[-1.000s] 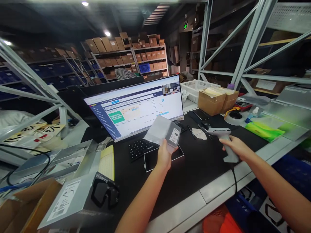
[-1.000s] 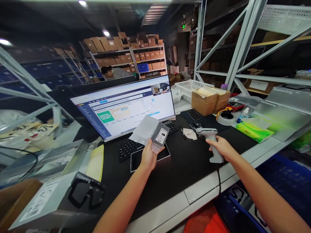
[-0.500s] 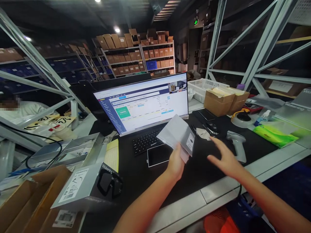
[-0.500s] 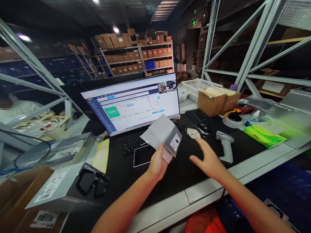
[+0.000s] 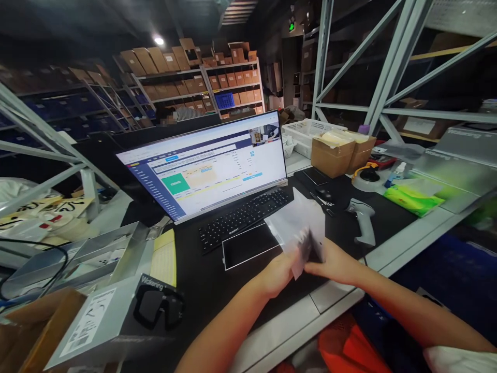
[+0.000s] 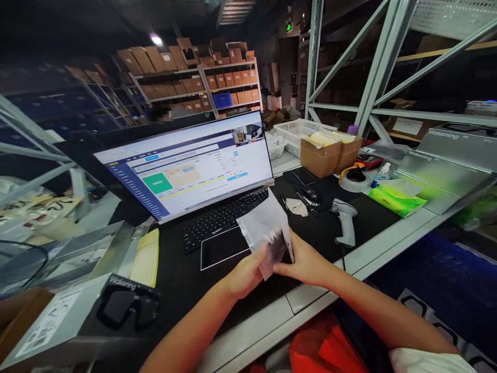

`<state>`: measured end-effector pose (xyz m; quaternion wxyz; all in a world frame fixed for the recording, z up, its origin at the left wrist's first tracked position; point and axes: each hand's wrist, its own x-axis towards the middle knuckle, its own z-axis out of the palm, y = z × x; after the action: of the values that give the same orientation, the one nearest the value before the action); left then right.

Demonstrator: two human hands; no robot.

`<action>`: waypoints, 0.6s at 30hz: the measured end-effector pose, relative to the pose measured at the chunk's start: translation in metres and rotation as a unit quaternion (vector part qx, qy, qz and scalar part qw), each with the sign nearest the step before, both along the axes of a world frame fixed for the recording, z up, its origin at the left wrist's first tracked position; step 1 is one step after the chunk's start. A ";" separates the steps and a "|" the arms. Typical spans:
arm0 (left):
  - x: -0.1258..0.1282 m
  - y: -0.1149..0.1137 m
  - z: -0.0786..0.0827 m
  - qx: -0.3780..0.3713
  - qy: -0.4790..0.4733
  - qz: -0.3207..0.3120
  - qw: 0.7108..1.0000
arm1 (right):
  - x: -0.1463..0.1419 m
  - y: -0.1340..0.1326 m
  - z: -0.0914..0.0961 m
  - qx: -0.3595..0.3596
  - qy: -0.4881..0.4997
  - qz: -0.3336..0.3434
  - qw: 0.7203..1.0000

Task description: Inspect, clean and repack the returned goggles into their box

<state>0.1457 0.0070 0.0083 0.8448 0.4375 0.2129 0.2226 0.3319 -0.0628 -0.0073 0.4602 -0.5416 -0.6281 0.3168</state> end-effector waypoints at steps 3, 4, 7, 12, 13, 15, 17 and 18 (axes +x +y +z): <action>-0.003 0.012 0.002 -0.007 0.053 0.118 0.992 | 0.017 0.001 0.004 -0.041 0.013 -0.115 0.992; -0.006 0.019 0.004 0.004 0.074 0.175 0.982 | 0.030 0.001 0.006 -0.046 0.021 -0.155 0.987; -0.020 0.047 0.011 0.128 0.124 0.260 0.949 | 0.079 -0.003 0.013 -0.052 0.082 -0.202 0.975; -0.027 0.068 0.015 0.263 0.230 0.166 0.922 | 0.136 -0.024 0.031 -0.133 0.183 -0.055 0.972; -0.025 0.068 0.015 0.259 0.239 0.141 0.925 | 0.144 -0.025 0.035 -0.139 0.198 -0.045 0.969; -0.020 0.065 0.015 0.238 0.253 0.113 0.931 | 0.162 -0.024 0.043 -0.134 0.224 -0.044 0.964; -0.019 0.062 0.017 0.228 0.273 0.114 0.928 | 0.192 -0.017 0.056 -0.116 0.239 -0.065 0.962; -0.022 0.060 0.018 0.232 0.287 0.125 0.921 | 0.211 -0.012 0.064 -0.099 0.241 -0.088 0.961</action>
<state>0.1234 0.0666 0.0266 0.5878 0.6361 0.4417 0.2340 0.5429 -0.0752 0.0571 0.5679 -0.5453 -0.4140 0.4568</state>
